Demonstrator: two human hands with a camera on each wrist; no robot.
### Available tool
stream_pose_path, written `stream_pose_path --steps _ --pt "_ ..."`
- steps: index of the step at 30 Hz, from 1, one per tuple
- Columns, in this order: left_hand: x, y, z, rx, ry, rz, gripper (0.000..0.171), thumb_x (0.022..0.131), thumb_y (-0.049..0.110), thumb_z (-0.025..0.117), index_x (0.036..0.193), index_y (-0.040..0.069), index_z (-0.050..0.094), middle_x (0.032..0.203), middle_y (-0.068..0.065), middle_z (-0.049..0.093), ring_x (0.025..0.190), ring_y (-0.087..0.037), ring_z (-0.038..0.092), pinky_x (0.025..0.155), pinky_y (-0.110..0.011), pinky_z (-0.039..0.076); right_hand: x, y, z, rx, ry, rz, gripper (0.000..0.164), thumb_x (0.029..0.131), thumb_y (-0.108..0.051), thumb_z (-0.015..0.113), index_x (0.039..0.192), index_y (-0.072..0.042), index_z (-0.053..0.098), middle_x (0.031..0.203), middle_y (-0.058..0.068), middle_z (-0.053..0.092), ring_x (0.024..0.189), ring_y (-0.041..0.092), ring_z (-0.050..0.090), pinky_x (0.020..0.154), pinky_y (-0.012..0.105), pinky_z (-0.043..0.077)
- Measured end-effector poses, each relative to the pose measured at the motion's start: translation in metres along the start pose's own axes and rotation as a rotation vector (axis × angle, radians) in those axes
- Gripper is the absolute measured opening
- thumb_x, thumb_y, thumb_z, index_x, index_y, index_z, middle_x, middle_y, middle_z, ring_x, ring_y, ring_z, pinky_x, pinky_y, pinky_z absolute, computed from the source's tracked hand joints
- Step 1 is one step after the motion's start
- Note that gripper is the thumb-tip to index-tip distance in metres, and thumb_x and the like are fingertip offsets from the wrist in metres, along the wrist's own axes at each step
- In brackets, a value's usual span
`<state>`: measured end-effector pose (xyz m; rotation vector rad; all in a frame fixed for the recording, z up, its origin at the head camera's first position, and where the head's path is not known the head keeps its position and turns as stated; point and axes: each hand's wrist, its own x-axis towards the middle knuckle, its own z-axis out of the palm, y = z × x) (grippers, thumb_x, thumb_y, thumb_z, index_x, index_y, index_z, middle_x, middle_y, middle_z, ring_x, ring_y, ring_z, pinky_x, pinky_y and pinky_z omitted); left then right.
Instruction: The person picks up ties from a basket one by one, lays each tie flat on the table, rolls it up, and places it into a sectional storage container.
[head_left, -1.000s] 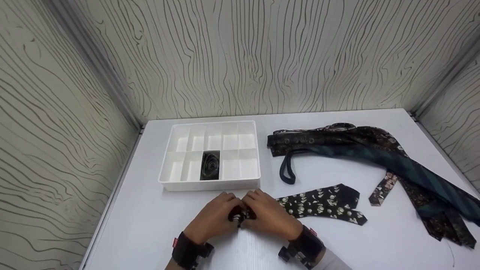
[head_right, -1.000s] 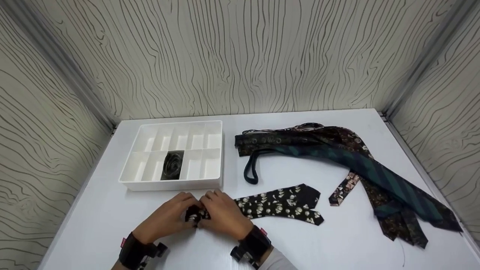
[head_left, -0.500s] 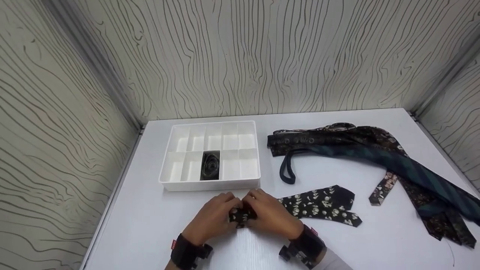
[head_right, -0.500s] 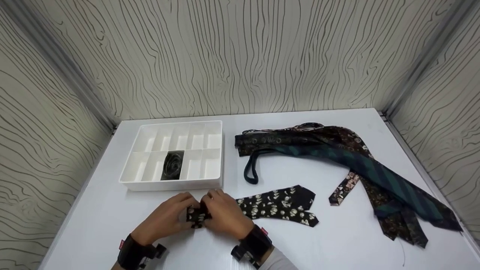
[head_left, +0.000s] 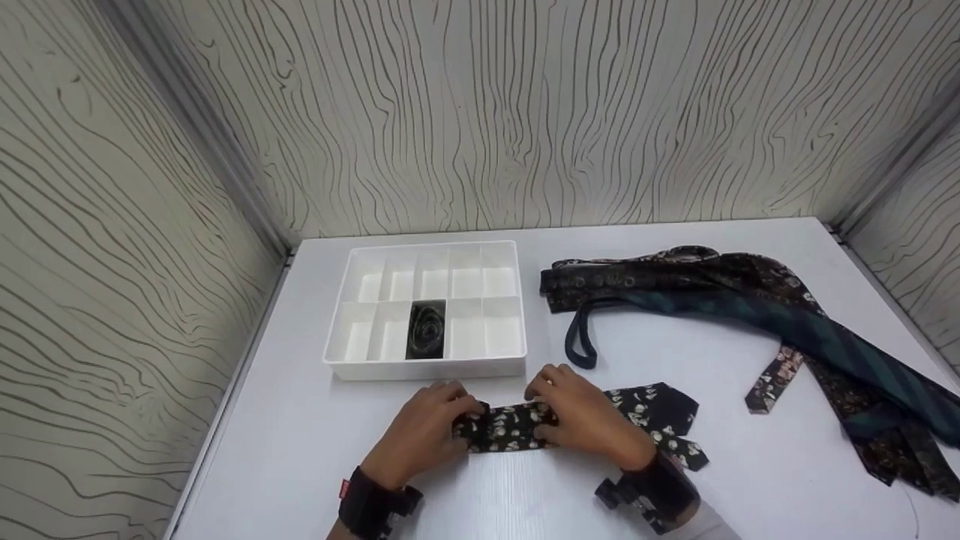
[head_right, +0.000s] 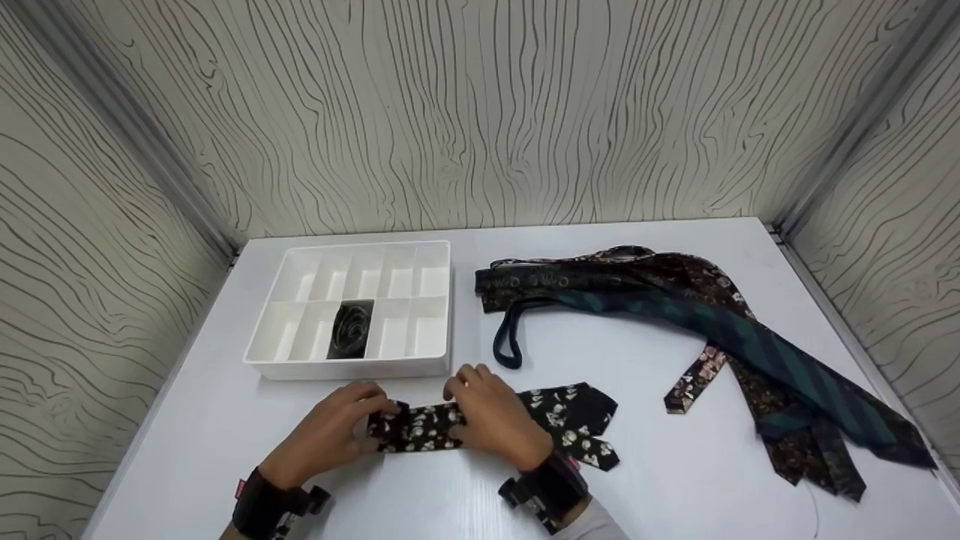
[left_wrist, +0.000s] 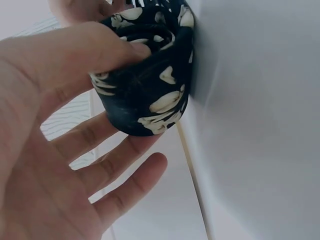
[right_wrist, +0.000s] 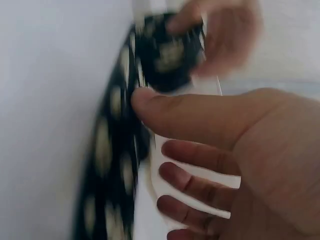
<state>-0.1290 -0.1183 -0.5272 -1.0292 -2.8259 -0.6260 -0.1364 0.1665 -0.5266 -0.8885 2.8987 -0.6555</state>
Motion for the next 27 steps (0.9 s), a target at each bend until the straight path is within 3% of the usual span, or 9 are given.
stream_pose_path --steps 4,7,11,16,21,24,27 --pt "-0.004 -0.004 -0.004 -0.005 0.000 -0.029 0.046 0.073 0.011 0.089 0.116 0.022 0.078 0.110 0.006 0.070 0.104 -0.016 0.064 0.091 -0.037 0.056 -0.024 0.023 -0.021 -0.030 -0.054 0.067 0.044 0.072 -0.017 0.090 0.111 -0.015 0.070 0.107 -0.003 0.064 0.098 0.019 0.057 0.084 0.042 0.055" --pt "-0.007 -0.007 -0.006 -0.022 0.007 -0.048 0.045 0.073 0.008 0.089 0.115 0.021 0.079 0.109 0.006 0.070 0.103 -0.016 0.064 0.091 -0.037 0.056 -0.040 0.038 -0.030 -0.039 -0.088 0.106 0.042 0.069 -0.015 0.089 0.106 -0.016 0.069 0.098 -0.006 0.064 0.090 0.016 0.054 0.076 0.036 0.051" --pt "-0.007 -0.008 -0.007 -0.035 0.005 -0.048 0.044 0.072 0.005 0.088 0.113 0.019 0.079 0.108 0.005 0.070 0.103 -0.016 0.064 0.091 -0.037 0.056 -0.051 0.050 -0.034 -0.008 -0.104 0.137 0.027 0.078 -0.016 0.087 0.097 -0.016 0.068 0.088 -0.009 0.059 0.082 0.011 0.046 0.069 0.030 0.043" --pt "-0.004 -0.007 -0.007 -0.038 -0.017 -0.059 0.043 0.072 0.002 0.085 0.111 0.020 0.080 0.108 0.005 0.070 0.104 -0.016 0.064 0.092 -0.038 0.055 -0.054 0.054 -0.037 -0.036 -0.059 0.179 0.018 0.088 -0.010 0.082 0.099 -0.017 0.069 0.093 -0.007 0.062 0.087 0.012 0.053 0.076 0.035 0.050" --pt "-0.004 -0.004 -0.005 -0.075 -0.032 -0.067 0.043 0.076 -0.002 0.081 0.113 0.019 0.080 0.110 0.004 0.064 0.108 -0.015 0.059 0.097 -0.035 0.055 -0.045 0.043 -0.031 -0.109 0.055 0.158 0.026 0.086 -0.012 0.084 0.108 -0.016 0.072 0.110 -0.001 0.066 0.099 0.019 0.058 0.088 0.044 0.054" --pt "-0.003 0.000 -0.004 -0.109 -0.061 -0.085 0.045 0.077 -0.006 0.078 0.115 0.019 0.080 0.113 0.004 0.060 0.111 -0.015 0.054 0.098 -0.034 0.055 -0.033 0.024 -0.019 -0.038 0.066 0.101 0.033 0.089 -0.022 0.084 0.118 -0.017 0.071 0.119 -0.002 0.066 0.107 0.017 0.061 0.092 0.043 0.057" --pt "0.002 0.004 -0.004 -0.096 -0.085 -0.095 0.046 0.077 -0.006 0.079 0.116 0.019 0.081 0.116 0.004 0.061 0.113 -0.015 0.053 0.099 -0.034 0.056 -0.018 0.003 -0.005 0.055 0.038 0.033 0.043 0.091 -0.033 0.083 0.128 -0.016 0.068 0.115 -0.005 0.067 0.103 0.012 0.064 0.088 0.037 0.059"
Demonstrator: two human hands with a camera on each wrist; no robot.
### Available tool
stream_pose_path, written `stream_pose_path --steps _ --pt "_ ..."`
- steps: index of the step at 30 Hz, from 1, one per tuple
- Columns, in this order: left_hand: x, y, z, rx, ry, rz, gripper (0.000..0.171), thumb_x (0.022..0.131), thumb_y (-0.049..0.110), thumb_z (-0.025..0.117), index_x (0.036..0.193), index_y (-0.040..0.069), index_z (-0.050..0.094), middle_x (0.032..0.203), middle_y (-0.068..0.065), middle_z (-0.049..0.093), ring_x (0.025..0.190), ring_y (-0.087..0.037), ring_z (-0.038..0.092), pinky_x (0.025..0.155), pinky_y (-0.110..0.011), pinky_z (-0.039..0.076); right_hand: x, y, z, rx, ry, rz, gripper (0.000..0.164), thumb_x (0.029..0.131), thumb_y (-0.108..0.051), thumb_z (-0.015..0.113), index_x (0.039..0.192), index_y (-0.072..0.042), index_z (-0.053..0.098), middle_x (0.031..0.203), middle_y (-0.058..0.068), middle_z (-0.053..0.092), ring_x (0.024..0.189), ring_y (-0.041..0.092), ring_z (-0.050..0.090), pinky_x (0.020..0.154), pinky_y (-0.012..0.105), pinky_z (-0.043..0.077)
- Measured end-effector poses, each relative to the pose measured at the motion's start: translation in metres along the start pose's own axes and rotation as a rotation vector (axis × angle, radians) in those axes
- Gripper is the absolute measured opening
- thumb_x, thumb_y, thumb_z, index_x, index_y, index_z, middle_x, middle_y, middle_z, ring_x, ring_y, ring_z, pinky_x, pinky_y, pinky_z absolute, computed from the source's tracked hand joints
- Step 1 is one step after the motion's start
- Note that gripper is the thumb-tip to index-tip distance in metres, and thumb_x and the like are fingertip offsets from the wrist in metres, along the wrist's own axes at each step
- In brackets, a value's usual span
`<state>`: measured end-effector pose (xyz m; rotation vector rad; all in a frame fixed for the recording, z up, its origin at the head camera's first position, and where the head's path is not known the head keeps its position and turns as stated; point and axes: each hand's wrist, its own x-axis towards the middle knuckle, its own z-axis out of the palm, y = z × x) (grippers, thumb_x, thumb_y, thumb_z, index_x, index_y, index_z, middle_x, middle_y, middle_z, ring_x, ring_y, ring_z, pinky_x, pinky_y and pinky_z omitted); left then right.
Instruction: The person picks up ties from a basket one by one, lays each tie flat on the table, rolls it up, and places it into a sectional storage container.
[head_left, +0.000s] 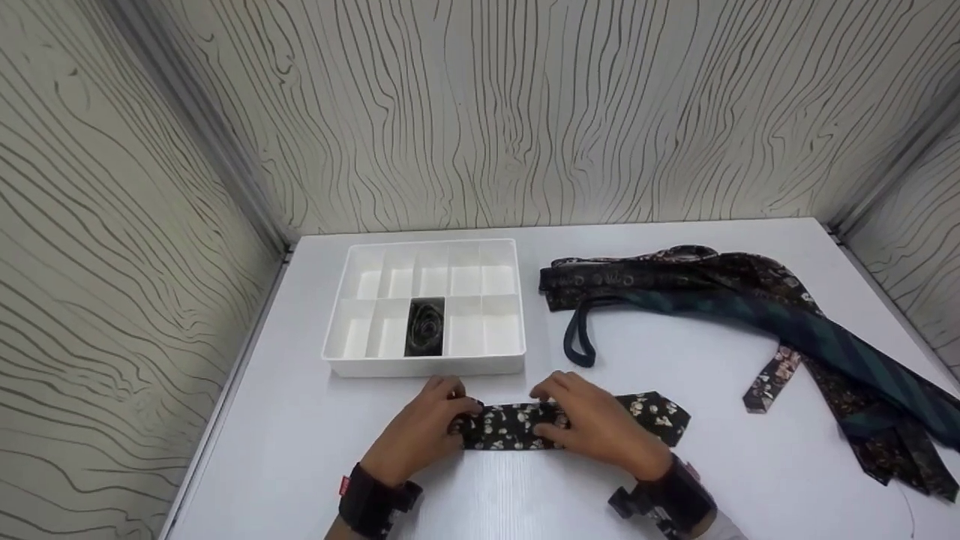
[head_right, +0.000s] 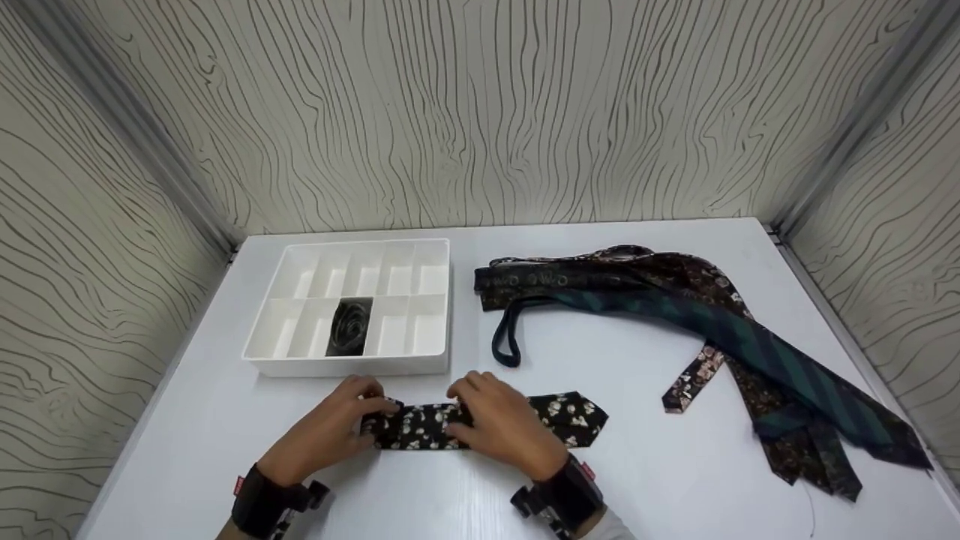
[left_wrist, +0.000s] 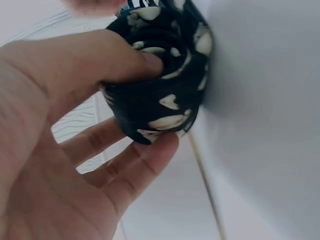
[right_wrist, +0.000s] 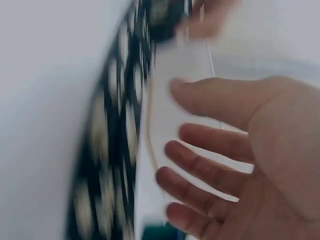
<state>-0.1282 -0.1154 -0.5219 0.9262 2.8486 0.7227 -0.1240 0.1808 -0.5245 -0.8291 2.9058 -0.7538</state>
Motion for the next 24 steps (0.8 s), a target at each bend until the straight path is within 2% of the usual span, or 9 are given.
stream_pose_path --steps 3,5,8,10,12,15,18,22,24 --pt "0.004 0.004 0.000 0.039 -0.002 0.003 0.048 0.077 -0.005 0.081 0.119 0.017 0.079 0.118 0.004 0.066 0.115 -0.015 0.055 0.102 -0.034 0.056 0.015 -0.020 0.012 0.053 -0.033 -0.029 0.056 0.091 -0.041 0.082 0.137 -0.016 0.064 0.106 -0.007 0.068 0.092 0.006 0.063 0.082 0.032 0.058" --pt "0.006 0.006 0.000 0.047 0.002 0.001 0.055 0.076 -0.006 0.082 0.126 0.016 0.075 0.120 0.002 0.068 0.115 -0.016 0.057 0.103 -0.036 0.057 0.024 -0.031 0.019 0.076 -0.044 -0.036 0.065 0.090 -0.045 0.082 0.144 -0.016 0.060 0.103 -0.007 0.069 0.091 0.006 0.063 0.083 0.033 0.058" --pt "0.005 0.007 0.001 0.038 0.019 -0.016 0.061 0.076 -0.006 0.084 0.131 0.011 0.064 0.120 -0.005 0.068 0.112 -0.019 0.061 0.100 -0.038 0.058 0.035 -0.044 0.027 0.080 -0.037 -0.052 0.073 0.089 -0.046 0.083 0.151 -0.017 0.056 0.116 -0.004 0.074 0.103 0.012 0.070 0.092 0.039 0.060" --pt "0.004 0.007 0.001 0.035 0.036 -0.021 0.059 0.078 -0.004 0.084 0.130 0.009 0.058 0.118 -0.008 0.067 0.109 -0.020 0.062 0.096 -0.039 0.059 0.041 -0.050 0.031 0.082 -0.019 -0.059 0.072 0.089 -0.044 0.084 0.150 -0.017 0.057 0.123 -0.001 0.075 0.108 0.017 0.072 0.094 0.041 0.060" --pt "0.003 0.008 0.000 0.043 0.050 -0.010 0.051 0.081 -0.002 0.082 0.123 0.007 0.056 0.115 -0.008 0.065 0.108 -0.020 0.061 0.095 -0.039 0.059 0.045 -0.053 0.034 0.085 -0.007 -0.056 0.062 0.089 -0.039 0.085 0.142 -0.015 0.063 0.123 0.000 0.075 0.106 0.017 0.072 0.091 0.038 0.060" --pt "0.003 0.008 -0.001 0.038 0.049 0.012 0.040 0.085 0.003 0.081 0.116 0.008 0.057 0.112 -0.006 0.064 0.108 -0.019 0.058 0.096 -0.037 0.057 0.048 -0.052 0.038 0.085 -0.007 -0.043 0.046 0.088 -0.031 0.085 0.127 -0.015 0.068 0.109 -0.003 0.075 0.093 0.012 0.069 0.080 0.030 0.058" --pt "0.002 0.008 -0.001 0.022 0.020 0.019 0.038 0.087 0.008 0.083 0.118 0.013 0.063 0.112 -0.001 0.062 0.109 -0.017 0.055 0.096 -0.034 0.056 0.047 -0.047 0.039 0.054 -0.016 -0.026 0.036 0.088 -0.026 0.085 0.118 -0.015 0.069 0.100 -0.004 0.072 0.087 0.010 0.066 0.075 0.028 0.055" --pt "0.003 0.010 -0.002 0.012 -0.004 0.031 0.038 0.085 0.011 0.087 0.120 0.021 0.075 0.110 0.004 0.063 0.105 -0.013 0.056 0.091 -0.030 0.056 0.042 -0.041 0.037 -0.009 -0.018 -0.044 0.044 0.084 -0.028 0.088 0.120 -0.014 0.068 0.108 -0.003 0.069 0.095 0.015 0.066 0.080 0.035 0.058" --pt "0.005 0.012 -0.001 0.014 0.002 0.049 0.035 0.085 0.012 0.087 0.117 0.022 0.078 0.108 0.004 0.064 0.103 -0.013 0.057 0.089 -0.030 0.056 0.040 -0.039 0.036 -0.029 -0.009 -0.074 0.048 0.083 -0.031 0.090 0.122 -0.015 0.067 0.112 -0.002 0.067 0.099 0.017 0.066 0.082 0.037 0.059"
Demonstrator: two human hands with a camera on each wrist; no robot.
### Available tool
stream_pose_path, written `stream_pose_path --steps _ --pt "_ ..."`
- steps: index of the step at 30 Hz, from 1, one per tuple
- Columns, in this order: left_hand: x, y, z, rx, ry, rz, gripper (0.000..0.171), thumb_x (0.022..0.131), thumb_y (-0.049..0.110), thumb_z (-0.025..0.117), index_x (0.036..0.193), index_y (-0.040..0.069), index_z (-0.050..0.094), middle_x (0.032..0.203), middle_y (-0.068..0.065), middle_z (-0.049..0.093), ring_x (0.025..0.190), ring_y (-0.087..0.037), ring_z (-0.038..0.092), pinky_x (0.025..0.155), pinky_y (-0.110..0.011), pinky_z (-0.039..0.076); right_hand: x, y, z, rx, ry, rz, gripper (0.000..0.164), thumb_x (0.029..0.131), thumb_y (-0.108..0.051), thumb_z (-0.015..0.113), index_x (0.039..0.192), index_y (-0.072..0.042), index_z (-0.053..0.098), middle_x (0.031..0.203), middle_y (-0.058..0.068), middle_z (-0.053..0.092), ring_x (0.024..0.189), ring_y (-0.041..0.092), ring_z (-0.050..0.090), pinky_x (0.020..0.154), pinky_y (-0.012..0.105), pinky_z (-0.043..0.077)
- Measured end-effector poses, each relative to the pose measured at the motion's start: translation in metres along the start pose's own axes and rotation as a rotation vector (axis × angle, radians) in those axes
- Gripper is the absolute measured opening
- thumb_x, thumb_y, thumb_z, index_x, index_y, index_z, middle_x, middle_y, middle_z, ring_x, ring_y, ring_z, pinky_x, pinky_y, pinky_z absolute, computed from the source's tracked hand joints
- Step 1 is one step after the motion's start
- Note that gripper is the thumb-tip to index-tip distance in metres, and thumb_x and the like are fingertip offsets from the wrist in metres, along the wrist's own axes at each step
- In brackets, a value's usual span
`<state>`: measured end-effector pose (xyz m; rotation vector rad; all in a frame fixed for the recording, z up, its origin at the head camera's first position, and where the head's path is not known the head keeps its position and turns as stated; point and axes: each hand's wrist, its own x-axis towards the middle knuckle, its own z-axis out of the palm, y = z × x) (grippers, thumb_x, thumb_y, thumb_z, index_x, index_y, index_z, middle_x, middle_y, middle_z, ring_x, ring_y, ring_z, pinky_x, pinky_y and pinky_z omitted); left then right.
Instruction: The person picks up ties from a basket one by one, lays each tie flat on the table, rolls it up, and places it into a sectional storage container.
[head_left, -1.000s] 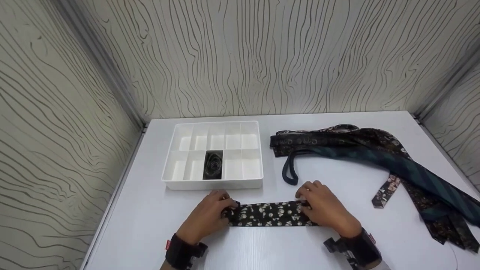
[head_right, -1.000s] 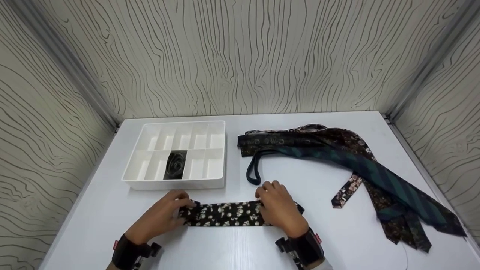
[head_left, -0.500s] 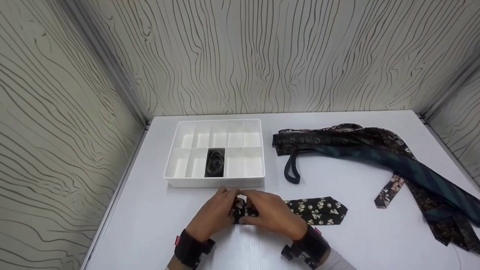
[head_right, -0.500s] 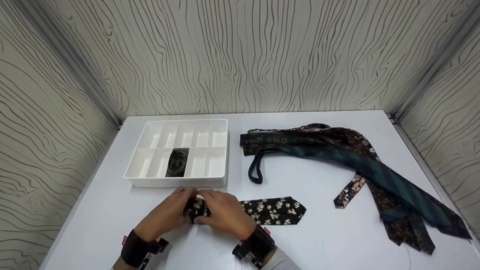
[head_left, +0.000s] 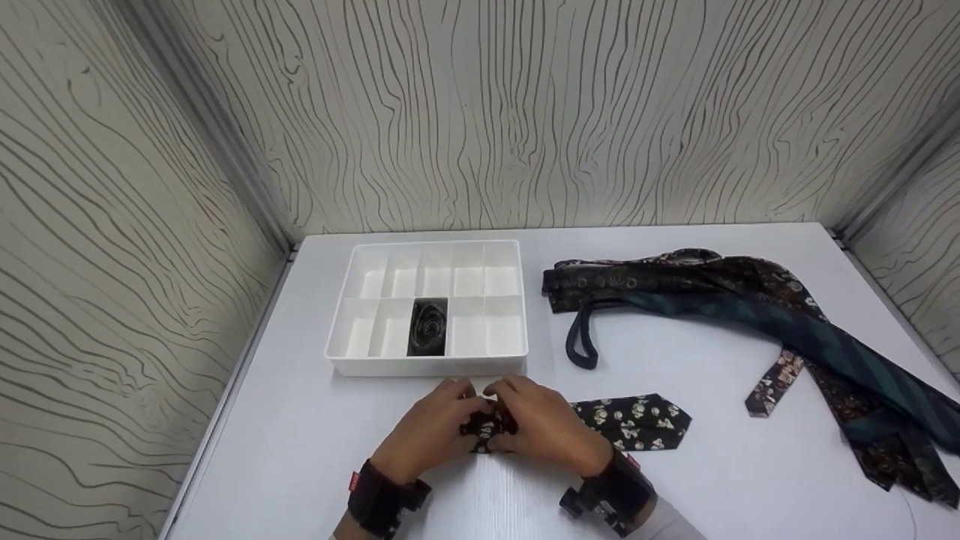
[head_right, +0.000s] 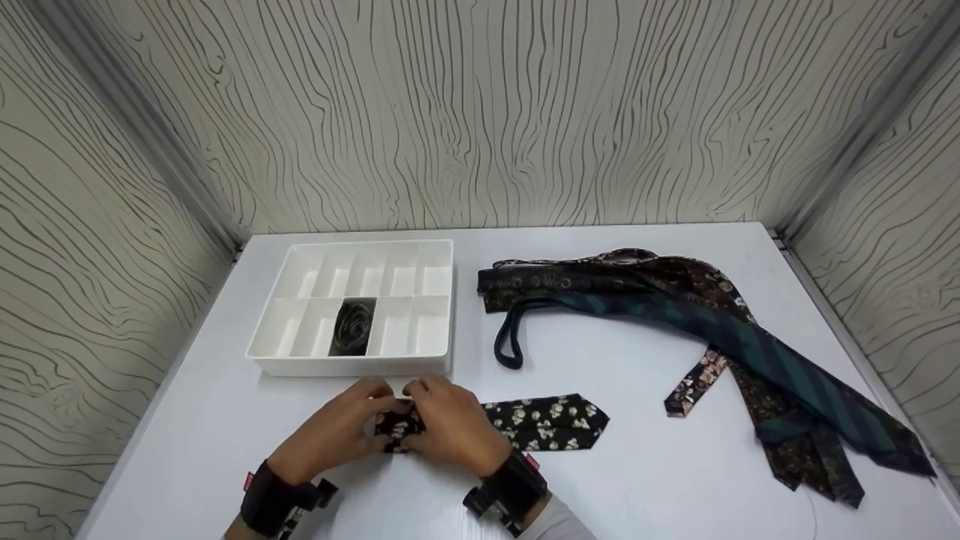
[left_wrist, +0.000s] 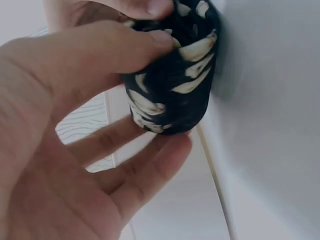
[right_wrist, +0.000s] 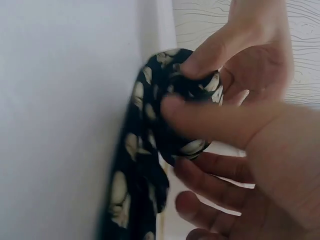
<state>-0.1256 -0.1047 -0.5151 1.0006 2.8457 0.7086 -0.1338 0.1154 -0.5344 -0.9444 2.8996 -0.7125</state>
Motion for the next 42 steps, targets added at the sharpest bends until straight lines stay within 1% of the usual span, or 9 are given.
stream_pose_path --steps 7,12,17,24,26,30,33,38,42 --pt "0.004 0.003 0.008 0.040 0.003 0.017 0.050 0.082 0.019 0.088 0.127 0.017 0.066 0.116 0.003 0.065 0.106 -0.013 0.061 0.094 -0.031 0.057 -0.005 0.007 -0.001 -0.068 0.036 -0.006 0.047 0.080 -0.028 0.091 0.118 -0.013 0.068 0.110 -0.002 0.066 0.099 0.016 0.063 0.082 0.035 0.058" --pt "0.005 0.005 0.009 0.049 0.020 0.047 0.048 0.077 0.016 0.090 0.122 0.021 0.073 0.113 0.004 0.066 0.105 -0.013 0.061 0.094 -0.032 0.056 -0.010 0.010 -0.005 -0.020 -0.001 -0.002 0.054 0.079 -0.039 0.091 0.124 -0.019 0.067 0.117 -0.004 0.064 0.103 0.014 0.058 0.086 0.034 0.056" --pt "0.008 0.008 0.014 0.002 0.008 0.068 0.049 0.080 0.018 0.089 0.126 0.022 0.073 0.118 0.004 0.065 0.108 -0.012 0.061 0.095 -0.031 0.056 -0.016 0.015 -0.005 -0.043 0.023 -0.016 0.048 0.079 -0.031 0.091 0.118 -0.018 0.067 0.113 -0.005 0.067 0.100 0.014 0.058 0.087 0.034 0.056" --pt "0.010 0.009 0.018 0.020 0.023 0.116 0.036 0.081 0.017 0.088 0.115 0.025 0.077 0.113 0.007 0.066 0.104 -0.011 0.060 0.091 -0.028 0.055 -0.027 0.017 -0.013 0.054 -0.063 0.013 0.057 0.086 -0.040 0.085 0.135 -0.017 0.067 0.128 -0.003 0.068 0.111 0.015 0.059 0.094 0.038 0.056" --pt "0.009 0.009 0.018 -0.012 0.007 0.108 0.037 0.083 0.018 0.088 0.117 0.025 0.076 0.116 0.007 0.065 0.107 -0.011 0.060 0.094 -0.027 0.055 -0.030 0.019 -0.015 0.074 -0.069 0.005 0.051 0.091 -0.034 0.081 0.136 -0.016 0.068 0.129 -0.002 0.070 0.111 0.015 0.059 0.094 0.037 0.056" --pt "0.008 0.008 0.018 -0.164 -0.037 0.052 0.046 0.087 0.017 0.086 0.129 0.024 0.070 0.125 0.010 0.064 0.116 -0.008 0.059 0.102 -0.029 0.055 -0.033 0.024 -0.015 0.089 -0.038 -0.025 0.045 0.094 -0.022 0.078 0.138 -0.015 0.069 0.129 -0.003 0.070 0.110 0.014 0.058 0.093 0.035 0.056" --pt "0.008 0.008 0.019 -0.258 -0.050 0.013 0.051 0.088 0.016 0.084 0.133 0.024 0.065 0.128 0.010 0.065 0.117 -0.006 0.060 0.103 -0.031 0.055 -0.035 0.025 -0.013 0.076 0.014 -0.039 0.046 0.094 -0.024 0.080 0.138 -0.018 0.070 0.126 -0.005 0.067 0.108 0.012 0.057 0.090 0.033 0.056" --pt "0.009 0.008 0.020 -0.286 -0.059 -0.021 0.057 0.086 0.012 0.083 0.137 0.025 0.061 0.130 0.006 0.065 0.119 -0.008 0.062 0.104 -0.034 0.056 -0.038 0.024 -0.012 0.054 0.037 -0.021 0.056 0.088 -0.035 0.086 0.139 -0.019 0.069 0.117 -0.005 0.063 0.104 0.010 0.059 0.088 0.032 0.058" --pt "0.008 0.008 0.020 -0.277 -0.069 -0.037 0.063 0.084 0.016 0.085 0.140 0.024 0.058 0.130 0.005 0.065 0.117 -0.008 0.062 0.103 -0.033 0.056 -0.037 0.022 -0.009 0.027 0.029 0.021 0.052 0.083 -0.027 0.089 0.129 -0.013 0.070 0.115 -0.003 0.069 0.102 0.012 0.062 0.088 0.035 0.059"
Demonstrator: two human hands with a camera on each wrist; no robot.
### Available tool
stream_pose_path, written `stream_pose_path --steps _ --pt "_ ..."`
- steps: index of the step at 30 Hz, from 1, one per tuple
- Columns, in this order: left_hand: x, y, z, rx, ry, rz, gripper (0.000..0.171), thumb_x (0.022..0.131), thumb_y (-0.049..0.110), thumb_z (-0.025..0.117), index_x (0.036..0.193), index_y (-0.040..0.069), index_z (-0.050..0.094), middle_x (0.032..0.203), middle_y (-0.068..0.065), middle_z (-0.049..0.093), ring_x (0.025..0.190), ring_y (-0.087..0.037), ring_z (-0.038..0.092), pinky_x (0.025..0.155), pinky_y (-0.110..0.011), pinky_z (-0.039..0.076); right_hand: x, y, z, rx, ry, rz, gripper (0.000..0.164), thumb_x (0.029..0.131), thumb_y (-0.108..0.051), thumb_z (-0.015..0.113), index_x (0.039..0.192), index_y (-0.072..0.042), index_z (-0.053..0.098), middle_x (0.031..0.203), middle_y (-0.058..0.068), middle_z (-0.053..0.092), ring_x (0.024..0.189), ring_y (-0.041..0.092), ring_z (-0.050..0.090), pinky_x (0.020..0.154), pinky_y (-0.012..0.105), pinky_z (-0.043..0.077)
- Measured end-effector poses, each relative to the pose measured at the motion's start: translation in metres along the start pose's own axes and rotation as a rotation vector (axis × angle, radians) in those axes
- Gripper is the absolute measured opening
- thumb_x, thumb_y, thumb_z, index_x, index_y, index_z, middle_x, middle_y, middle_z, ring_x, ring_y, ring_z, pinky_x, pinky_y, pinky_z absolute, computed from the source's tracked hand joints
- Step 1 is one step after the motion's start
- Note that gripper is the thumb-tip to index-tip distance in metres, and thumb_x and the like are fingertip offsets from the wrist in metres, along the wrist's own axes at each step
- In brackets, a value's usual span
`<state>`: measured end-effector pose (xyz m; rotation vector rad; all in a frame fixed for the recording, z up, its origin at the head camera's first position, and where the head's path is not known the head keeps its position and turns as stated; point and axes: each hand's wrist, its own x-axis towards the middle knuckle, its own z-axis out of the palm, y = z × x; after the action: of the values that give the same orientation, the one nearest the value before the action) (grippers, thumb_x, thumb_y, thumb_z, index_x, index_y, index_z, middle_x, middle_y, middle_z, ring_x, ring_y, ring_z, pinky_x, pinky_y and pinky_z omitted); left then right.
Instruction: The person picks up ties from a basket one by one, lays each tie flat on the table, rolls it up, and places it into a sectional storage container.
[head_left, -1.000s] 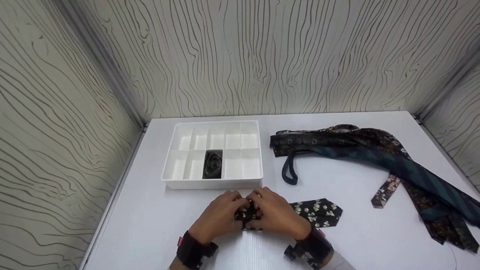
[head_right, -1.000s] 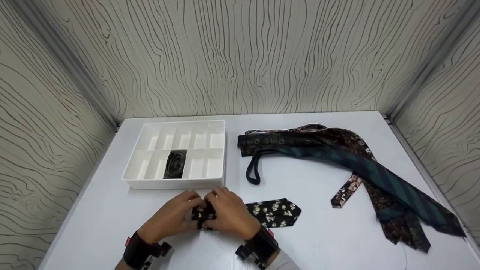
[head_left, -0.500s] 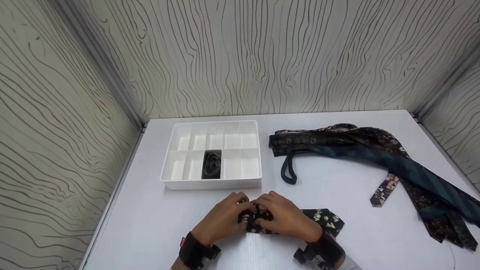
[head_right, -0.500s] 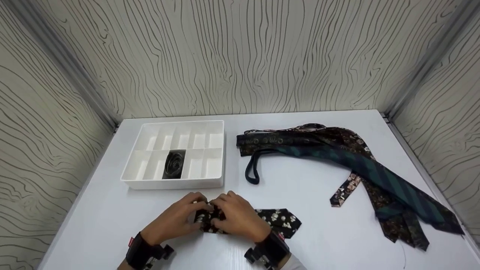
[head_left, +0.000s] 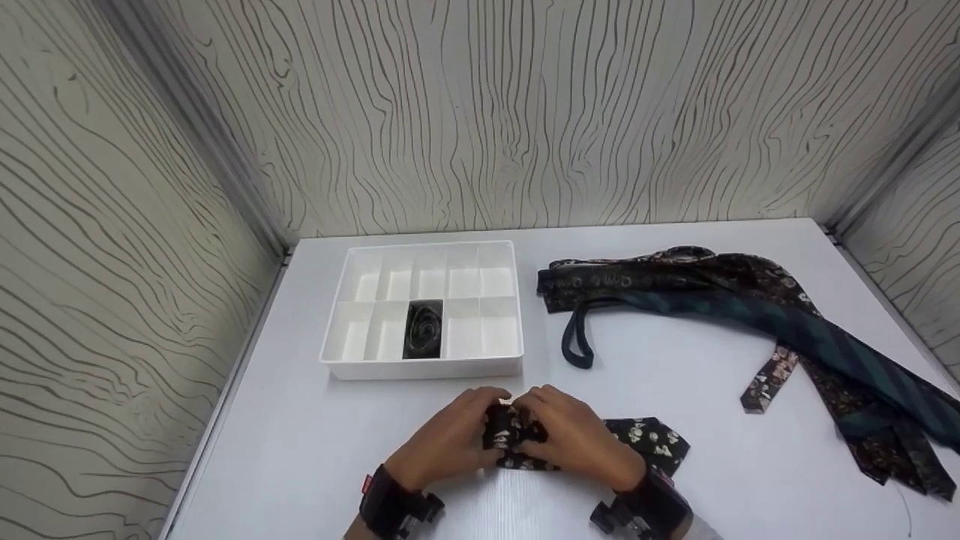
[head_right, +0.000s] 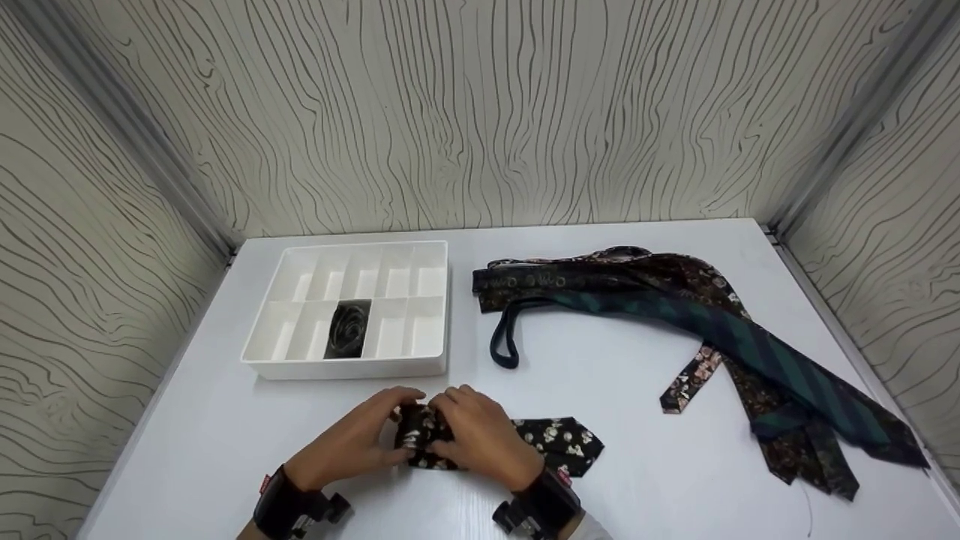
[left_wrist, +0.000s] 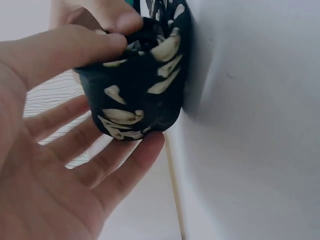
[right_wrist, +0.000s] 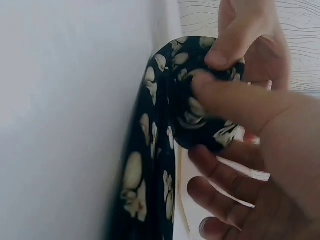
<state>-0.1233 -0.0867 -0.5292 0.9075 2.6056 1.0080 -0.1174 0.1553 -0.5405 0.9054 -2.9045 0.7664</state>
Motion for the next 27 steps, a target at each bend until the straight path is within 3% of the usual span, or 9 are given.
stream_pose_path --steps 5,11,14,18,21,24,27 --pt "0.0004 0.0010 0.0005 0.061 0.037 0.055 0.056 0.083 0.022 0.089 0.134 0.023 0.063 0.124 0.008 0.066 0.112 -0.007 0.060 0.099 -0.029 0.056 0.0010 -0.0002 0.0003 -0.027 0.000 0.012 0.050 0.083 -0.019 0.087 0.129 -0.012 0.069 0.114 -0.001 0.072 0.101 0.014 0.066 0.087 0.036 0.060" --pt "0.0015 0.0031 0.0016 0.145 0.053 0.086 0.054 0.082 0.025 0.091 0.131 0.020 0.069 0.122 0.008 0.067 0.110 -0.007 0.059 0.100 -0.027 0.056 -0.0053 0.0046 -0.0031 -0.006 -0.058 0.006 0.066 0.077 -0.027 0.093 0.135 -0.014 0.063 0.115 -0.001 0.067 0.103 0.019 0.070 0.088 0.042 0.062" --pt "0.0031 0.0040 0.0017 0.189 0.039 0.093 0.051 0.081 0.025 0.091 0.127 0.020 0.071 0.119 0.009 0.068 0.109 -0.007 0.059 0.100 -0.026 0.056 -0.0080 0.0067 -0.0036 -0.012 -0.048 -0.016 0.065 0.076 -0.027 0.093 0.133 -0.013 0.064 0.115 -0.001 0.065 0.104 0.018 0.068 0.090 0.042 0.062" --pt "0.0059 0.0065 0.0030 0.245 0.031 0.114 0.049 0.081 0.025 0.091 0.126 0.020 0.072 0.118 0.008 0.069 0.109 -0.008 0.060 0.098 -0.026 0.056 -0.0077 0.0053 -0.0017 -0.029 -0.018 -0.040 0.070 0.077 -0.041 0.092 0.135 -0.015 0.064 0.116 -0.003 0.064 0.104 0.015 0.065 0.090 0.040 0.061" --pt "0.0072 0.0082 0.0049 0.260 0.042 0.126 0.055 0.080 0.025 0.090 0.130 0.019 0.069 0.120 0.007 0.068 0.110 -0.009 0.060 0.099 -0.028 0.056 -0.0060 0.0039 0.0012 -0.038 -0.004 -0.030 0.063 0.081 -0.039 0.091 0.134 -0.016 0.065 0.116 -0.004 0.066 0.103 0.014 0.065 0.089 0.039 0.060" --pt "0.0069 0.0090 0.0077 0.242 0.055 0.124 0.060 0.080 0.026 0.089 0.134 0.018 0.064 0.122 0.007 0.066 0.111 -0.009 0.060 0.100 -0.029 0.055 -0.0054 0.0038 0.0036 -0.059 0.011 -0.010 0.052 0.082 -0.025 0.089 0.128 -0.015 0.067 0.113 -0.003 0.068 0.100 0.015 0.065 0.086 0.038 0.060" --pt "0.0064 0.0092 0.0095 0.253 0.073 0.134 0.057 0.082 0.030 0.090 0.132 0.019 0.064 0.120 0.007 0.066 0.109 -0.009 0.061 0.098 -0.028 0.055 -0.0053 0.0036 0.0037 -0.057 0.007 0.010 0.056 0.080 -0.030 0.090 0.129 -0.016 0.067 0.113 -0.005 0.066 0.101 0.013 0.064 0.087 0.037 0.061"
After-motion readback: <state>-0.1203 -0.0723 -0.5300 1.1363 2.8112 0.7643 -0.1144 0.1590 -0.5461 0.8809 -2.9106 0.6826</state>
